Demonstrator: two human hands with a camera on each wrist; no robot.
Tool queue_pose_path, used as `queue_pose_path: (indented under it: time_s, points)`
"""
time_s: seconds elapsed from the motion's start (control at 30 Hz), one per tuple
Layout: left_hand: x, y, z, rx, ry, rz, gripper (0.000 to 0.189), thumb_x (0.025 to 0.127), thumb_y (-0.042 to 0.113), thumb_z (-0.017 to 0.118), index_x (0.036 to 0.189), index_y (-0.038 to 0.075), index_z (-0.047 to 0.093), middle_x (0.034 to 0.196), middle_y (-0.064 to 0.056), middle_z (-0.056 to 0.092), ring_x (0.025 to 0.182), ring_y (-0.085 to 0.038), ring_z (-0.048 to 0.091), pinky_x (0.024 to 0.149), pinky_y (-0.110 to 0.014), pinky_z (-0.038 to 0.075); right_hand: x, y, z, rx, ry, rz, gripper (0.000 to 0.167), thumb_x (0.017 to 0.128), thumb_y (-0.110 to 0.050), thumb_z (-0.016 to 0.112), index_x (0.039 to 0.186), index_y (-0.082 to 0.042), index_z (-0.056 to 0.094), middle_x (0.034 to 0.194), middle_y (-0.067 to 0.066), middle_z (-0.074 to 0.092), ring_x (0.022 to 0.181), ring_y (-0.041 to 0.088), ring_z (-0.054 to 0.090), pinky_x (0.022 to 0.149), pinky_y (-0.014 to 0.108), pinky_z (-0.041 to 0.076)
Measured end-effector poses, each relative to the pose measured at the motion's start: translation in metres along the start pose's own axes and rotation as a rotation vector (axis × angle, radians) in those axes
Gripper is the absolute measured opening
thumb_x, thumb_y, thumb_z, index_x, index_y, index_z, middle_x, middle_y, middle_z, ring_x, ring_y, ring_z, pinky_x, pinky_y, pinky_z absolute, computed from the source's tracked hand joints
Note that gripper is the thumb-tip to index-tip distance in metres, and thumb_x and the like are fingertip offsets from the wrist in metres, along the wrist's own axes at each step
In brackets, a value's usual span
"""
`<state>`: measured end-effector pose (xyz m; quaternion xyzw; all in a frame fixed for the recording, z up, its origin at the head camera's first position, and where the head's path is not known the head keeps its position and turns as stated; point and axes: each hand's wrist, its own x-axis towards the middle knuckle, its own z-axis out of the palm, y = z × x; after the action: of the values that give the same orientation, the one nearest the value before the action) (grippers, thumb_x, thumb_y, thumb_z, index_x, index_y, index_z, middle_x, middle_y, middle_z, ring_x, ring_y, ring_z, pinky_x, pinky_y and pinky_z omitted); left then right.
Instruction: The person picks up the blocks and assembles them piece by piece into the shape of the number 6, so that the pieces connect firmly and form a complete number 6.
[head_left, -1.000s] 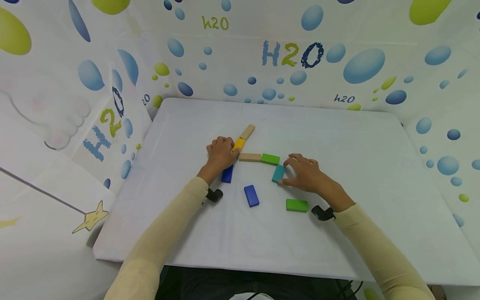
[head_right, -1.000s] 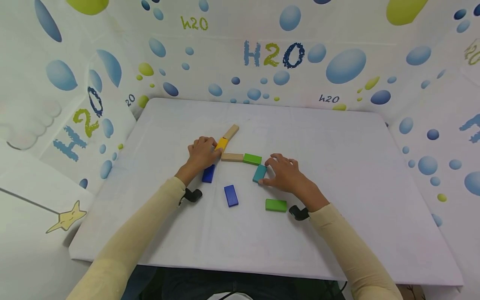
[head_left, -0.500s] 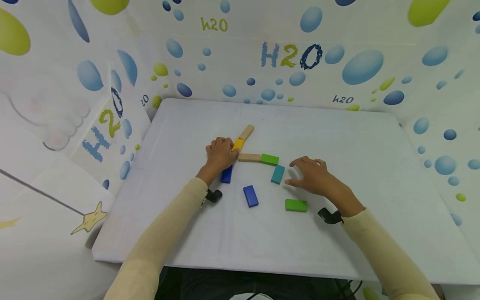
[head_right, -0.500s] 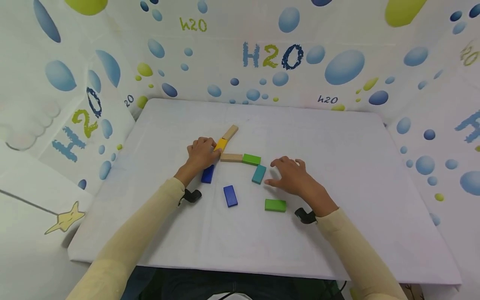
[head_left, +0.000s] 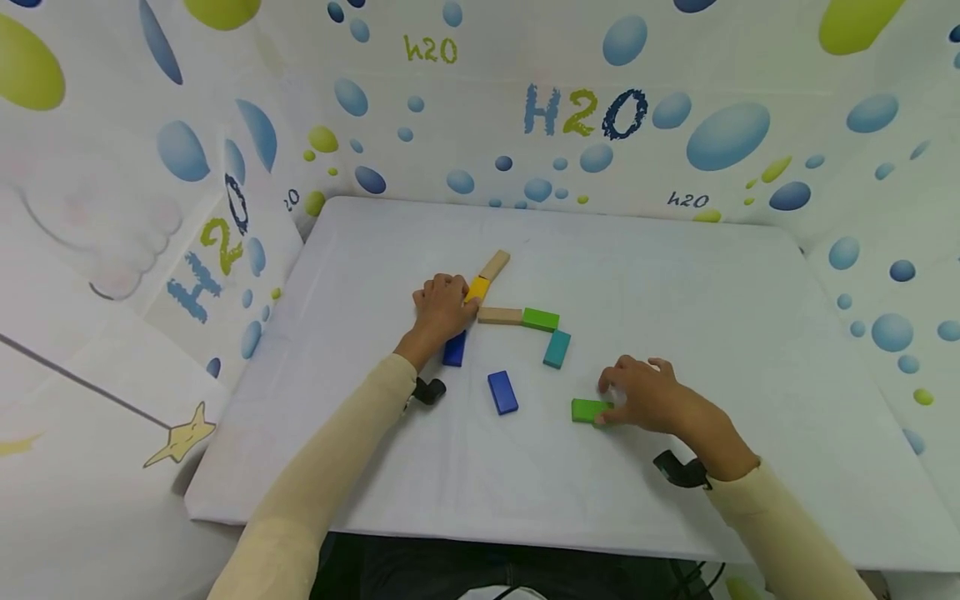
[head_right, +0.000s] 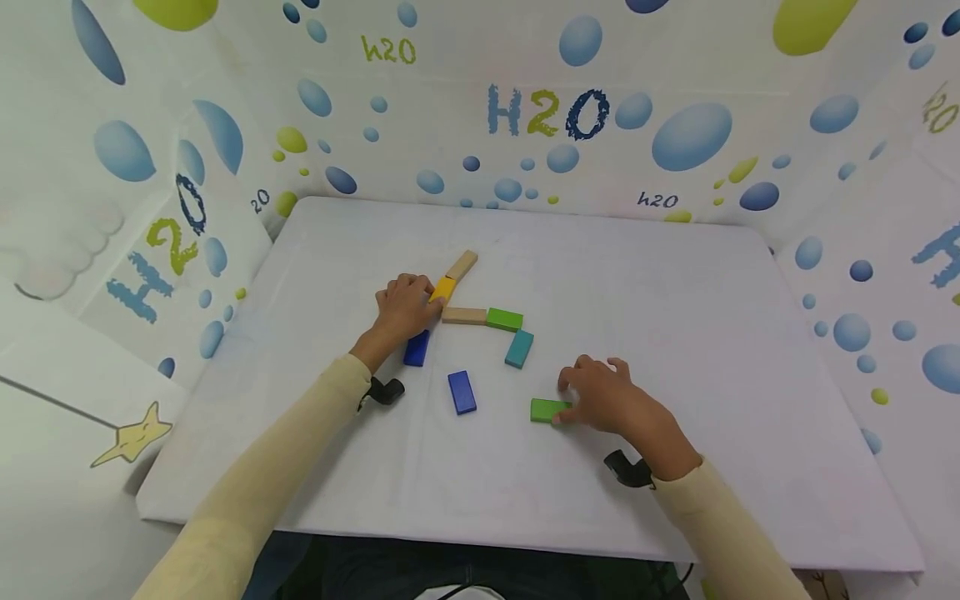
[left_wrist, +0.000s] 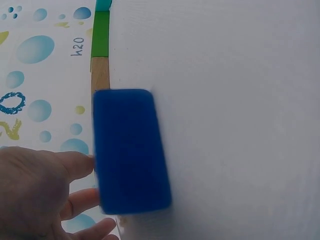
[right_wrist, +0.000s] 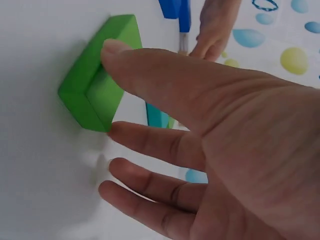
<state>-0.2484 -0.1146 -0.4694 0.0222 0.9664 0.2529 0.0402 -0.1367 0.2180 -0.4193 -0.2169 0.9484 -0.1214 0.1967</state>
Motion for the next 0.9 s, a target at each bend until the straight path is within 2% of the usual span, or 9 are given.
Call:
queue_pose_path:
  time_s: [0.23,0.43,0.9]
  points:
    - [-0.001,0.000,-0.001,-0.004,0.001,0.001,0.033,0.107,0.037,0.060,0.121,0.007,0.058,0.145,-0.020,0.049,0.132,-0.037,0.043,0.108,-0.056,0.029,-0.011,-0.007,0.004,-0.030,0.015,-0.013,0.031,0.084,-0.028,0.090,0.105,-0.018,0.070,0.110,0.004,0.063,0.112,0.029,0.064,0.110,0.076,0.026]
    - [0.000,0.000,0.001,0.000,0.002,-0.002,0.033,0.107,0.037,0.059,0.122,0.008,0.058,0.145,-0.019,0.049,0.132,-0.037,0.043,0.107,-0.055,0.029,-0.012,-0.012,0.006,-0.048,0.045,-0.022,0.027,0.085,-0.020,0.089,0.102,-0.017,0.068,0.106,0.003,0.061,0.107,0.027,0.063,0.110,0.074,0.029]
    - [0.000,-0.001,0.003,0.011,0.001,-0.008,0.033,0.108,0.038,0.058,0.122,0.008,0.058,0.145,-0.019,0.049,0.133,-0.037,0.043,0.109,-0.055,0.029,0.009,-0.030,0.023,-0.036,0.115,-0.107,0.025,0.087,-0.029,0.088,0.103,-0.021,0.071,0.102,0.000,0.054,0.105,0.022,0.055,0.109,0.068,0.033]
